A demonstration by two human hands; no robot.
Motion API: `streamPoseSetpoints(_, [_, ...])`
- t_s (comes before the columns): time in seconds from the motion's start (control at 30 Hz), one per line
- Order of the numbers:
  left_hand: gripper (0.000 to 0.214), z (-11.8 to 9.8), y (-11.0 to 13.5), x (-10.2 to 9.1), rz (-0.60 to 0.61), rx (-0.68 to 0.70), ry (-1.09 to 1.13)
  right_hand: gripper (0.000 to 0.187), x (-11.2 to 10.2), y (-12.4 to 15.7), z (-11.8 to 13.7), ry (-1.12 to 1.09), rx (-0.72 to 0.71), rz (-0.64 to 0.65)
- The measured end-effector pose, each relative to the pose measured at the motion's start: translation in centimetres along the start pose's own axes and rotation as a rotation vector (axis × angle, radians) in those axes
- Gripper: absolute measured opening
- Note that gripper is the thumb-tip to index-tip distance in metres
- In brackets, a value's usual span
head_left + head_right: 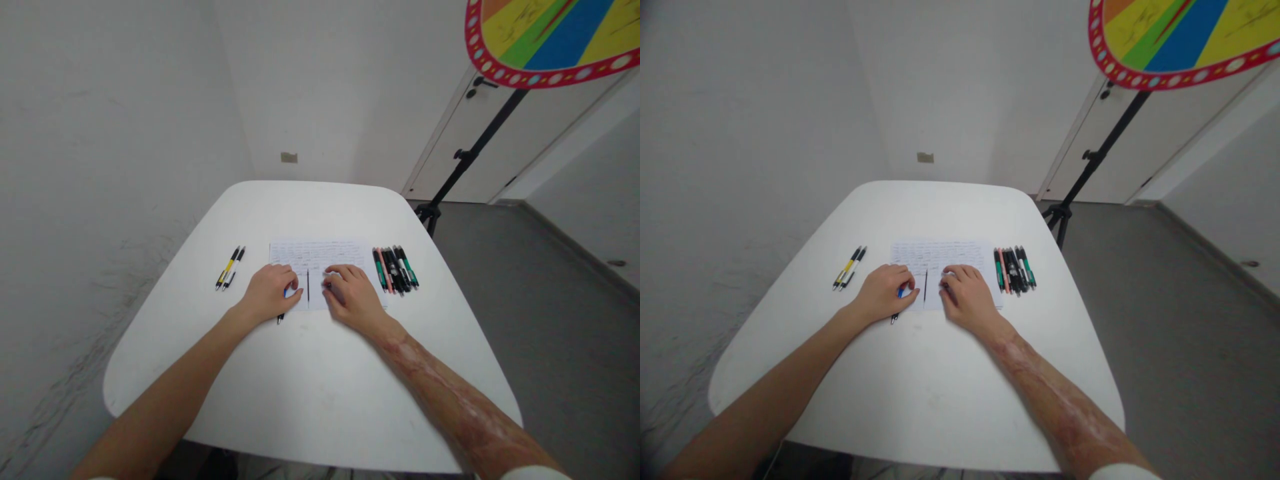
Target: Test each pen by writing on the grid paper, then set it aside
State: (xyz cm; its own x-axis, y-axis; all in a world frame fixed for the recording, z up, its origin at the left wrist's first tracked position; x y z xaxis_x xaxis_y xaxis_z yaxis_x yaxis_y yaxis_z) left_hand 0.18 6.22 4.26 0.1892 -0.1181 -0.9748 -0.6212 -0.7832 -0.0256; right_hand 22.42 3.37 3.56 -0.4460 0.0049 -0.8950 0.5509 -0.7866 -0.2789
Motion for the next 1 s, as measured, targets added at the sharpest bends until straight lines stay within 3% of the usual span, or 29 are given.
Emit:
streamPoseSetpoints(0.23, [0.016, -0.4, 0.0, -0.1, -0.012, 0.003, -0.020, 0.032, -0.4, 0.2, -0.4, -0.039, 0.002, 0.015])
streamPoseSetpoints(0.47, [0.019, -0.6, -0.1, -0.2, -0.009, 0.011, -0.005, 0.029, -0.8, 0.3, -0.6, -0.074, -0.015, 0.066])
streamPoseSetpoints(0.7, [0.022, -1.4, -0.7, -0.6, -0.018, -0.018, 0.062, 0.045, -1.4, 0.6, -1.1, -0.114, -0.075, 0.134])
streamPoseSetpoints(1.0, [0.025, -1.7, -3.9, 0.0, 0.129, -0.189, 0.061, 0.031, -1.0, 0.5, -2.1, -0.142, -0.132, 0.178])
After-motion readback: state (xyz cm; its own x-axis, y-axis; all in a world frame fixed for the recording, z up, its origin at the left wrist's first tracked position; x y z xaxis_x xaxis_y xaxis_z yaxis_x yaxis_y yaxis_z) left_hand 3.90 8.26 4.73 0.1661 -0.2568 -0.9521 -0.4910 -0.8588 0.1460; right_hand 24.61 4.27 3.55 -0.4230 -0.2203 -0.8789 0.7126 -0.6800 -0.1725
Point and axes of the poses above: each hand's wrist, its own y-axis away from the middle knuckle, its own x-axis out of the palm, z = x × y, the point moved 4 cm from there along -y, towards the middle knuckle, and after that the axes turned 13 degrees about z, right-handed, at the moved point
